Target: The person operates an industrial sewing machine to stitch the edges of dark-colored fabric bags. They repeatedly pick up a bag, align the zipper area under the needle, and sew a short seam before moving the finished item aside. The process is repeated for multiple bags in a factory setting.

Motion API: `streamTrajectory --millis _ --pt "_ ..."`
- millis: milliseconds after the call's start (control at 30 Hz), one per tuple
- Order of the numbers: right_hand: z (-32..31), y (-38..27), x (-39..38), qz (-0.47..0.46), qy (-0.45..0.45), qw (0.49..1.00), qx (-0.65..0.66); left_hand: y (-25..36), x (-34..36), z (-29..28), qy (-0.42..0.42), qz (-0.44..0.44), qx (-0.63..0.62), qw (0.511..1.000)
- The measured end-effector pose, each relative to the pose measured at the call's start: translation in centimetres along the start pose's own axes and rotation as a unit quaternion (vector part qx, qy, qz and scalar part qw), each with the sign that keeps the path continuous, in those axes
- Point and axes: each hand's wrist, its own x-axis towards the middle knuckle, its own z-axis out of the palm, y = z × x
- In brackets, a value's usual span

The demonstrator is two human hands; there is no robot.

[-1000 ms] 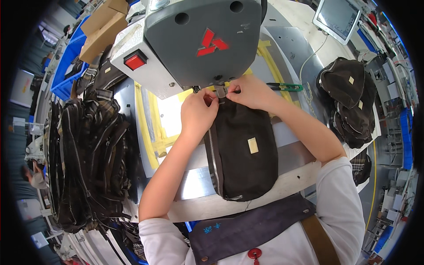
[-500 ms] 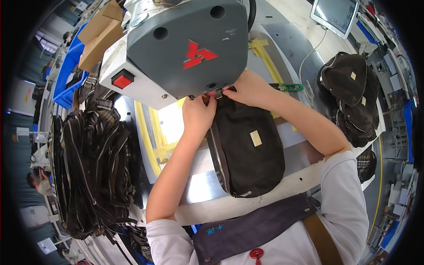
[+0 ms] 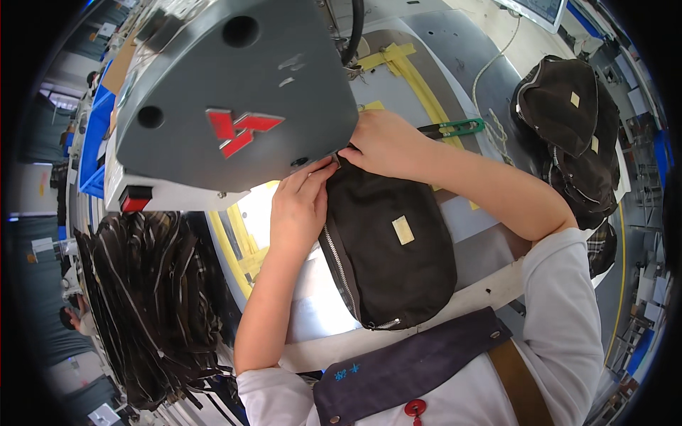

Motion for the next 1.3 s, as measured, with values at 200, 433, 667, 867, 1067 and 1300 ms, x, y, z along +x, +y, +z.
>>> streamTrajectory --millis 200,433,667,867,1067,1300 --pt "0.4 0.1 0.1 -0.001 -0.007 1.000 -0.006 0.2 0.5 -1.0 -0.045 0.032 0.019 0.998" --pt "0.4 -0.1 0.0 -0.022 0.022 0.999 -0.037 0.3 0.6 -1.0 -0.047 0.039 0.032 0.998" --pt "-1.1 -0.7 0.4 0.124 -0.029 0.991 0.052 0.2 0.5 -1.1 -0.046 0.040 0.027 0.998" --pt "-1.7 -0.9 2.3 0.188 -0.105 0.975 0.062 -0.1 0.4 -1.0 -0.048 0.042 0.025 0.998" --pt "0.0 1.6 1.6 0.124 -0.060 0.981 0.137 0.6 0.2 -1.2 -0.066 0.027 0.044 0.996" --pt "0.2 2.2 1.4 0.085 -0.032 0.978 0.189 0.8 0.2 -1.2 -0.055 0.026 0.050 0.997"
